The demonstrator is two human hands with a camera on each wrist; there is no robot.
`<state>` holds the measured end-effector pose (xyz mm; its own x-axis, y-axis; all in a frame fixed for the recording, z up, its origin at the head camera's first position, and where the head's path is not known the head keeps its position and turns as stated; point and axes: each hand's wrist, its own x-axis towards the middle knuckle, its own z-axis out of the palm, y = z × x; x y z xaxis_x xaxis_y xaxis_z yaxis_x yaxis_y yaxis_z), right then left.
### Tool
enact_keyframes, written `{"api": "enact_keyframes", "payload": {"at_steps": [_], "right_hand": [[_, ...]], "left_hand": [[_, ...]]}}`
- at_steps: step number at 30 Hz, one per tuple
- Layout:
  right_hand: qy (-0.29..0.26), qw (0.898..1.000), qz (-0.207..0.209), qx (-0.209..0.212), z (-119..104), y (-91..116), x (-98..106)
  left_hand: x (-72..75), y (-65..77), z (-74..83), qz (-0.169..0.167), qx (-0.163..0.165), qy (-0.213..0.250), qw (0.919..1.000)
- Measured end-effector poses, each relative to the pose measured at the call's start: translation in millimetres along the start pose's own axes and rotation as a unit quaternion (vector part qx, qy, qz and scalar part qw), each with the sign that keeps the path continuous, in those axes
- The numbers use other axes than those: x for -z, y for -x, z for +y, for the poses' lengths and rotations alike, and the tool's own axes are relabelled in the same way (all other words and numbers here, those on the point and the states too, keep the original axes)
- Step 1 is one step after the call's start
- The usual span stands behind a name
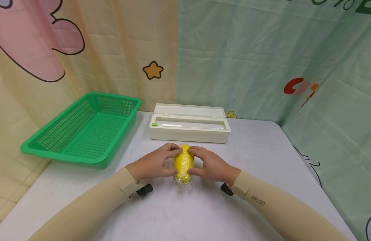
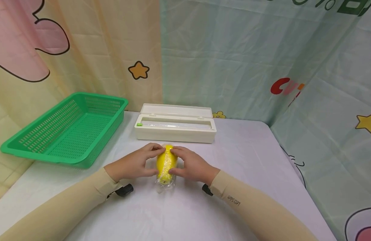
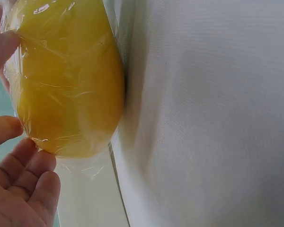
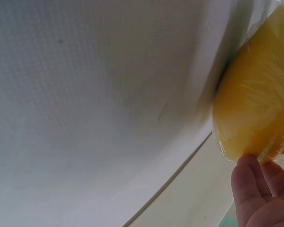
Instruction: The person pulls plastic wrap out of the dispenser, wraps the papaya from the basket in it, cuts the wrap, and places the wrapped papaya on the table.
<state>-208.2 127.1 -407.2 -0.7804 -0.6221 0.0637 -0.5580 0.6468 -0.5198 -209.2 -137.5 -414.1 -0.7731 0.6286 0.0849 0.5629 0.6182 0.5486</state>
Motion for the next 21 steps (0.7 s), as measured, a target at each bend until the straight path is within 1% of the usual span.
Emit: {"api": "enact_keyframes", "payload": {"at_steps": [3, 7, 12, 16, 19, 21], "right_hand": [[0.003, 1.0, 0.006, 0.001, 0.4, 0.6, -0.7], [0.014, 1.0, 0.014, 0.001, 2.9, -1.0, -1.5], [0.034, 0.999, 0.024, -0.003, 6.2, -6.1, -1.4], [0.039, 0.999, 0.021, -0.011, 8.2, -9.7, -0.8], [0.037, 0.999, 0.017, -0.013, 8.5, -11.5, 0.0], [0.035, 0.999, 0.014, -0.014, 8.4, -12.5, 0.3]], "left_hand": [[0.4, -1.3, -1.2, 0.001, -0.003, -0.003, 1.0], [1.4, -5.1, -1.4, 0.004, 0.0, -0.019, 0.9998], [1.6, -12.9, -2.3, 0.007, 0.015, -0.039, 0.9991], [0.6, -17.4, -3.8, 0.012, 0.026, -0.053, 0.9982], [-0.2, -17.1, -3.9, 0.021, 0.022, -0.071, 0.997], [-0.6, -14.9, -3.2, 0.035, 0.002, -0.089, 0.9954]]}}
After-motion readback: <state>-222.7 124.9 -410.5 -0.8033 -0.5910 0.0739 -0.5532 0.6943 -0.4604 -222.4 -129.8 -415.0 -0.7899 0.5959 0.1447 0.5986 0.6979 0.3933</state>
